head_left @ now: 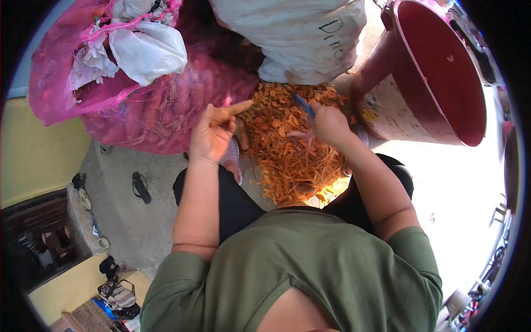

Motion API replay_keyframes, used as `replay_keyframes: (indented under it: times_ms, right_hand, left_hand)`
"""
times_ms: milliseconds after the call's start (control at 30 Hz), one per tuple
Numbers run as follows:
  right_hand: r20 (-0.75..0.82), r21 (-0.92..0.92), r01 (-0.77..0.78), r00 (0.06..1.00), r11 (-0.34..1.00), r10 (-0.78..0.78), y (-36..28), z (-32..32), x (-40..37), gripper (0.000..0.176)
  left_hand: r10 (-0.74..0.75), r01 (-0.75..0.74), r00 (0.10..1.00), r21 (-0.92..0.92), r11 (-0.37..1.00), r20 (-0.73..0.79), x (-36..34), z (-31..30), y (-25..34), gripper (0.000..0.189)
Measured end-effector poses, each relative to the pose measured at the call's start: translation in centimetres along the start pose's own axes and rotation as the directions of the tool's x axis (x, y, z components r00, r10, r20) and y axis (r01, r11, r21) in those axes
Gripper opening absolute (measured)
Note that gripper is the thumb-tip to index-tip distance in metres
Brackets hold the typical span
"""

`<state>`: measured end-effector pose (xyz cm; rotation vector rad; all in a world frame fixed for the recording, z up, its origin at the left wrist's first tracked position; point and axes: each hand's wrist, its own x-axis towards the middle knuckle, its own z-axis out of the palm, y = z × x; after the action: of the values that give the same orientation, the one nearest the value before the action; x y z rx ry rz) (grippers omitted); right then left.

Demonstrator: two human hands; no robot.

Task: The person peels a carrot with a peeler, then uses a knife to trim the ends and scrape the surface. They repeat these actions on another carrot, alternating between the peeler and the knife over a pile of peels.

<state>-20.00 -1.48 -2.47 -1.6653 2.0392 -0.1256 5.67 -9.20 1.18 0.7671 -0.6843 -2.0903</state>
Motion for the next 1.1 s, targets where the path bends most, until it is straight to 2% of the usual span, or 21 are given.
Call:
replay_keyframes:
  times_ms: [33, 100, 200, 300, 333, 433, 467, 667, 767, 800, 900, 967, 1033, 1100]
  right_hand:
    - [-0.067, 0.057, -0.036, 0.997, 0.998, 0.040, 0.2, -0.6, 0.3, 0.026]
    - [-0.158, 0.297, -0.040, 0.983, 0.954, 0.091, 1.5, -1.8, 1.1, 0.030]
    - [-0.254, 0.572, -0.024, 0.945, 0.820, 0.205, 1.3, -4.2, 0.8, 0.028]
    - [-0.257, 0.734, 0.057, 0.946, 0.677, 0.200, 1.2, -3.7, 1.3, 0.028]
    - [-0.255, 0.775, 0.087, 0.949, 0.626, 0.184, 0.7, -3.5, 1.2, 0.028]
    - [-0.130, 0.666, -0.001, 0.985, 0.746, 0.117, -0.3, -2.1, 1.6, 0.027]
    - [-0.169, 0.551, 0.008, 0.980, 0.834, 0.103, -0.5, -2.0, 1.5, 0.027]
    - [-0.108, 0.597, -0.083, 0.977, 0.798, 0.182, -0.8, -2.4, 2.2, 0.025]
    - [-0.070, 0.548, 0.021, 0.997, 0.836, 0.021, -2.8, -1.7, 0.9, 0.021]
    - [-0.033, 0.493, -0.003, 0.999, 0.870, 0.022, -3.0, -1.5, 0.9, 0.024]
    - [-0.008, 0.532, -0.111, 0.991, 0.839, 0.137, -1.7, -1.1, 2.3, 0.022]
    - [-0.027, 0.543, -0.079, 0.993, 0.836, 0.111, -1.4, -0.9, 2.5, 0.020]
    - [-0.040, 0.530, -0.071, 0.993, 0.845, 0.108, -1.4, -0.8, 2.6, 0.021]
    - [-0.054, 0.569, -0.135, 0.978, 0.811, 0.201, 0.2, -1.4, 3.7, 0.021]
  left_hand:
    - [-0.043, 0.048, 0.998, -0.108, 0.993, 0.050, -0.2, 0.4, -1.4, 0.039]
    - [-0.113, 0.115, 0.962, -0.007, 0.993, -0.248, -0.3, 1.4, -3.9, 0.038]
    - [-0.242, 0.254, 0.959, 0.070, 0.965, -0.146, 0.5, 0.6, -5.7, 0.039]
    - [-0.295, 0.296, 0.935, -0.027, 0.955, -0.199, 0.9, 1.2, -7.1, 0.039]
    - [-0.355, 0.351, 0.913, -0.056, 0.935, -0.202, 1.2, 0.9, -7.5, 0.034]
    - [-0.376, 0.397, 0.867, -0.003, 0.918, -0.328, 0.9, 2.0, -8.4, 0.029]
    - [-0.434, 0.467, 0.850, 0.048, 0.883, -0.298, 0.9, 1.5, -8.5, 0.026]
    - [-0.553, 0.552, 0.831, 0.038, 0.833, 0.058, 1.5, -1.3, -8.9, 0.030]
    - [-0.513, 0.530, 0.841, 0.073, 0.845, -0.171, 1.2, 0.3, -8.5, 0.031]
    - [-0.520, 0.533, 0.842, 0.076, 0.842, -0.145, 1.2, 0.1, -8.7, 0.031]
    - [-0.542, 0.547, 0.837, 0.111, 0.830, -0.072, 1.0, 0.1, -9.1, 0.030]
    - [-0.547, 0.546, 0.836, 0.170, 0.820, -0.041, 0.6, 1.0, -8.5, 0.028]
    - [-0.536, 0.521, 0.843, 0.183, 0.833, 0.038, 0.9, -0.5, -9.1, 0.026]
    - [-0.532, 0.517, 0.845, 0.164, 0.840, 0.057, 0.9, -1.2, -9.0, 0.025]
